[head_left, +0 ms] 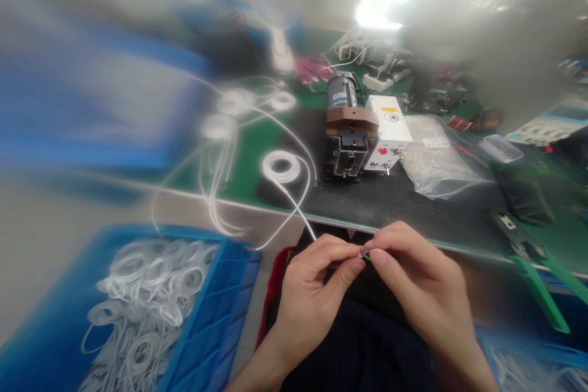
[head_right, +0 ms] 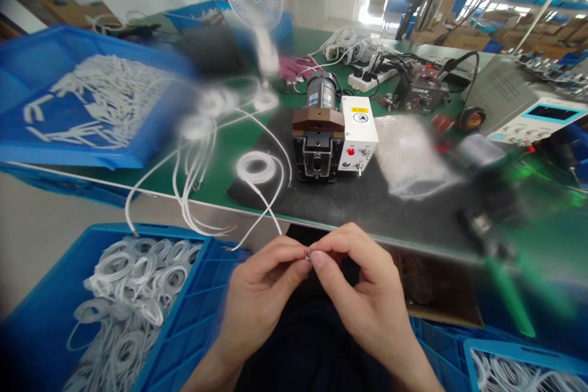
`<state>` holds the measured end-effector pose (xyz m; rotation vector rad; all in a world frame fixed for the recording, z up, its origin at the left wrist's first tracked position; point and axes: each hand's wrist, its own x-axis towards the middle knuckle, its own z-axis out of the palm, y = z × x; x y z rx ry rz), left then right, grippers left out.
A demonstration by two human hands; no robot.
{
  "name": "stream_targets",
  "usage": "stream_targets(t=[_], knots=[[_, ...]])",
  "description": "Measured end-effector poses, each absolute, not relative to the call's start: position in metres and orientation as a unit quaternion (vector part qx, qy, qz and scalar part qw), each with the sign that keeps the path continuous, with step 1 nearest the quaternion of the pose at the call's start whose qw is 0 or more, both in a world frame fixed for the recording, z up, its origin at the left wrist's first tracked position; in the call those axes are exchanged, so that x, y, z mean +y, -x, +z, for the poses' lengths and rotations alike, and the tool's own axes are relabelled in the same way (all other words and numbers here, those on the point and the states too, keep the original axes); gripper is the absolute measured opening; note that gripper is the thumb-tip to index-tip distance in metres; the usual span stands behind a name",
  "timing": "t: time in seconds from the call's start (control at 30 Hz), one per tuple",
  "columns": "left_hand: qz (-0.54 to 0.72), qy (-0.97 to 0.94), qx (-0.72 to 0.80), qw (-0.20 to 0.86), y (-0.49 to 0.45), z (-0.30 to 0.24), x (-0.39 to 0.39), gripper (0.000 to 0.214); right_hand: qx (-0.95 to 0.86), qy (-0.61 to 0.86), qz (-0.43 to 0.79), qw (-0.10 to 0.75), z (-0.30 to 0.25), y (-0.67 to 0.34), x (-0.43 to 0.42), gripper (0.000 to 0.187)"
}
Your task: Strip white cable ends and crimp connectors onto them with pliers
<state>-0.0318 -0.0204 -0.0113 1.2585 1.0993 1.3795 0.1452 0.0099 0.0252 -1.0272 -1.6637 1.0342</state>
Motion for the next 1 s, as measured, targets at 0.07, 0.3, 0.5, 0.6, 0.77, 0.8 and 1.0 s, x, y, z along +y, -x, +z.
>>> stream_targets(t=[0.07, 0.3, 0.5, 0.6, 0.77, 0.8, 1.0], knots=[[0.561, -0.522, 0.446, 0.463, 0.033, -0.013, -0.021, 0.014, -0.648, 0.403, 0.463, 0.451, 0.026, -0.144, 0.012, 0.012], [0.573, -0.538, 0.416, 0.458, 0.036, -0.016, -0.019, 0.013, -0.565, 0.392, 0.596, 0.414, 0.018, -0.153, 0.015, 0.02], [0.59, -0.526, 0.386, 0.476, 0.037, -0.018, -0.018, 0.015, -0.506, 0.365, 0.672, 0.399, 0.01, -0.156, 0.015, 0.019], [0.587, -0.529, 0.381, 0.48, 0.039, -0.018, -0.018, 0.014, -0.546, 0.401, 0.614, 0.404, 0.015, -0.152, 0.014, 0.018], [0.587, -0.53, 0.381, 0.479, 0.04, -0.018, -0.017, 0.01, -0.614, 0.425, 0.524, 0.409, 0.02, -0.145, 0.01, 0.019], [0.589, -0.527, 0.384, 0.478, 0.04, -0.018, -0.016, 0.009, -0.618, 0.428, 0.519, 0.407, 0.019, -0.144, 0.009, 0.019], [0.608, -0.5, 0.405, 0.466, 0.035, -0.017, -0.017, 0.006, -0.62, 0.44, 0.508, 0.405, 0.008, -0.137, -0.001, 0.015]])
